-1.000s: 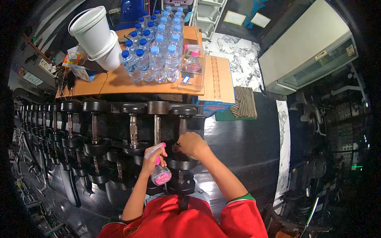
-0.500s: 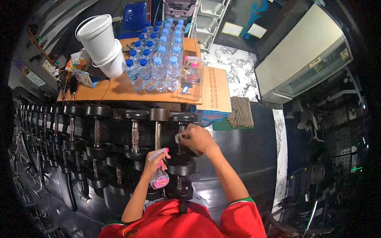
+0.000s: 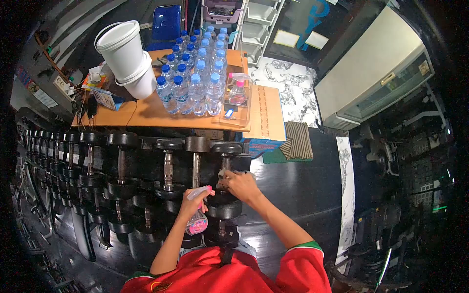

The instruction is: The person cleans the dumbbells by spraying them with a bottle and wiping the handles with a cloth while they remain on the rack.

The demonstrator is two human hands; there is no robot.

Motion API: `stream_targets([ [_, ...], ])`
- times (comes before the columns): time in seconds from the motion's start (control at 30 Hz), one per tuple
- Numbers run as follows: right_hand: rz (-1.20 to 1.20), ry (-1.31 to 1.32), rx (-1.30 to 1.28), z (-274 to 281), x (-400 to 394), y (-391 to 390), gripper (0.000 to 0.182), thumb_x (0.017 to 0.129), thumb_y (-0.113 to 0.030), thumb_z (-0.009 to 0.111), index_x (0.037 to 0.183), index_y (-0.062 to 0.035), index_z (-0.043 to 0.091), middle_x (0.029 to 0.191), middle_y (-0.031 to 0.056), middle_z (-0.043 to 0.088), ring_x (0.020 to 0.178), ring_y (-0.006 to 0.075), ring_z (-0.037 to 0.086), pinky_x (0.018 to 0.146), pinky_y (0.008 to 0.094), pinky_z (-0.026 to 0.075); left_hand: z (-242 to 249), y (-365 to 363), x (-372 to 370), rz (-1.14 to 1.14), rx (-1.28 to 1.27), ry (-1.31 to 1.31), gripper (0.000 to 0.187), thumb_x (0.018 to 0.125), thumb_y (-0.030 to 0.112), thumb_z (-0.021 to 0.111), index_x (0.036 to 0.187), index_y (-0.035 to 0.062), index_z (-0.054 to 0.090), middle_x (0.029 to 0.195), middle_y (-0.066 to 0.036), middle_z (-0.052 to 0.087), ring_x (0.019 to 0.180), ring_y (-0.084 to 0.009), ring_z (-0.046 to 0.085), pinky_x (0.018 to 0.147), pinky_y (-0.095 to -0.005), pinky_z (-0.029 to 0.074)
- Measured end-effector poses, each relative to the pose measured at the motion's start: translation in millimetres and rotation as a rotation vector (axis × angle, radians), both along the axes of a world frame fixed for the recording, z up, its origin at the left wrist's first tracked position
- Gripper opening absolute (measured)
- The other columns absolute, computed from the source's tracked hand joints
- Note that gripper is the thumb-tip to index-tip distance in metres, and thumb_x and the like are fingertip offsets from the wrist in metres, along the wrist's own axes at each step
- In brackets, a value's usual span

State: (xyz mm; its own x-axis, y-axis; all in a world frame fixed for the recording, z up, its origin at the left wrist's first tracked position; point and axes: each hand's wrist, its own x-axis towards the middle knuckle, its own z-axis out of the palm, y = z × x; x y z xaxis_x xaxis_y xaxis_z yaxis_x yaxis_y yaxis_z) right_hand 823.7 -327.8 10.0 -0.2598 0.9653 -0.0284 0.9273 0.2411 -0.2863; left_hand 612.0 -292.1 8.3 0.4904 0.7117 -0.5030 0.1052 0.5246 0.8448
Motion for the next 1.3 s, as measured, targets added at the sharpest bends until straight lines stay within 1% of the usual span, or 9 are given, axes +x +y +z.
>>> stream_targets([
  [0.1, -0.067, -0.064, 0.060, 8.0, 2.8, 19.2, 0.031, 0.074, -0.016, 0.069, 0.104, -0.0218, 0.067, 0.103, 0.0012, 0.060, 0.087, 0.0224, 0.065, 0.067, 0.0360, 0.054, 4.9, 0.9, 0.3, 0.002, 0.000, 0.022, 0.024, 0.082, 0.020, 0.063, 0.091, 0.0009, 0.071, 0.074, -0.006, 0.068, 0.043, -0.0115, 0.055, 0.048, -0.0265, 0.050],
  [0.2, -0.393, 0.077, 0.161, 11.7, 3.6, 29.3, 0.032, 0.076, -0.013, 0.067, 0.107, -0.0175, 0.066, 0.094, 0.0045, 0.065, 0.083, 0.0247, 0.065, 0.064, 0.0374, 0.055, 10.0, 1.5, 0.7, 0.002, 0.003, 0.023, 0.023, 0.082, 0.021, 0.062, 0.091, 0.0010, 0.071, 0.069, -0.006, 0.066, 0.043, -0.0120, 0.056, 0.049, -0.0269, 0.050],
  [0.57, -0.190, 0.281, -0.162, 13.5, 16.1, -15.7, 0.040, 0.073, -0.014, 0.069, 0.112, -0.0186, 0.066, 0.090, 0.0105, 0.067, 0.081, 0.0344, 0.065, 0.073, 0.0424, 0.053, 4.1, 4.7, -3.3, -0.034, -0.034, -0.023, 0.024, 0.083, 0.022, 0.060, 0.083, -0.0004, 0.069, 0.064, -0.007, 0.063, 0.043, -0.0140, 0.056, 0.048, -0.0283, 0.050],
  [0.67, -0.487, 0.314, 0.091, 25.3, 11.0, 5.0, 0.042, 0.069, -0.007, 0.069, 0.110, -0.0171, 0.066, 0.092, 0.0062, 0.066, 0.078, 0.0297, 0.064, 0.068, 0.0389, 0.053, 3.8, 5.9, -4.6, -0.029, -0.041, -0.032, 0.025, 0.084, 0.023, 0.060, 0.083, -0.0007, 0.069, 0.066, -0.008, 0.064, 0.043, -0.0142, 0.056, 0.048, -0.0287, 0.050],
  [0.83, -0.305, 0.194, 0.279, 7.9, -6.9, 32.9, 0.038, 0.072, -0.009, 0.067, 0.110, -0.0173, 0.066, 0.101, 0.0002, 0.063, 0.089, 0.0231, 0.063, 0.065, 0.0354, 0.054, -0.8, 5.3, -5.0, -0.036, -0.033, -0.046, 0.026, 0.084, 0.024, 0.061, 0.084, -0.0010, 0.069, 0.073, -0.009, 0.067, 0.042, -0.0143, 0.056, 0.048, -0.0288, 0.050],
  [0.93, -0.166, -0.103, 0.205, -6.3, -18.7, 33.7, 0.025, 0.076, -0.016, 0.062, 0.100, -0.0142, 0.068, 0.097, -0.0013, 0.064, 0.086, 0.0208, 0.062, 0.064, 0.0344, 0.055, -0.5, 6.3, -5.5, -0.022, -0.043, -0.050, 0.026, 0.084, 0.024, 0.061, 0.084, -0.0011, 0.069, 0.077, -0.010, 0.067, 0.042, -0.0144, 0.056, 0.047, -0.0286, 0.050],
  [1.07, 0.147, -0.130, 0.012, -20.5, -17.0, 18.5, 0.013, 0.076, -0.011, 0.060, 0.084, -0.0133, 0.069, 0.086, 0.0036, 0.064, 0.086, 0.0241, 0.065, 0.061, 0.0379, 0.054, -4.4, 5.1, -6.9, -0.008, -0.065, -0.096, 0.026, 0.084, 0.023, 0.061, 0.084, -0.0011, 0.069, 0.081, -0.010, 0.068, 0.042, -0.0146, 0.056, 0.047, -0.0288, 0.050],
  [1.17, 0.165, -0.061, -0.046, -5.1, -11.6, 24.0, 0.011, 0.075, -0.012, 0.060, 0.083, -0.0133, 0.068, 0.086, 0.0035, 0.063, 0.086, 0.0241, 0.065, 0.061, 0.0374, 0.054, -4.5, 6.0, -6.8, -0.010, -0.064, -0.107, 0.025, 0.084, 0.023, 0.061, 0.084, -0.0012, 0.068, 0.081, -0.010, 0.068, 0.042, -0.0147, 0.056, 0.047, -0.0289, 0.050],
  [1.3, -0.056, -0.094, 0.065, -4.1, -14.0, 38.7, 0.022, 0.078, -0.015, 0.062, 0.099, -0.0180, 0.066, 0.094, -0.0001, 0.063, 0.092, 0.0214, 0.062, 0.061, 0.0371, 0.054, -2.1, 5.8, -6.0, -0.004, -0.055, -0.089, 0.024, 0.083, 0.021, 0.061, 0.084, -0.0019, 0.068, 0.080, -0.011, 0.068, 0.041, -0.0149, 0.056, 0.046, -0.0285, 0.050],
])
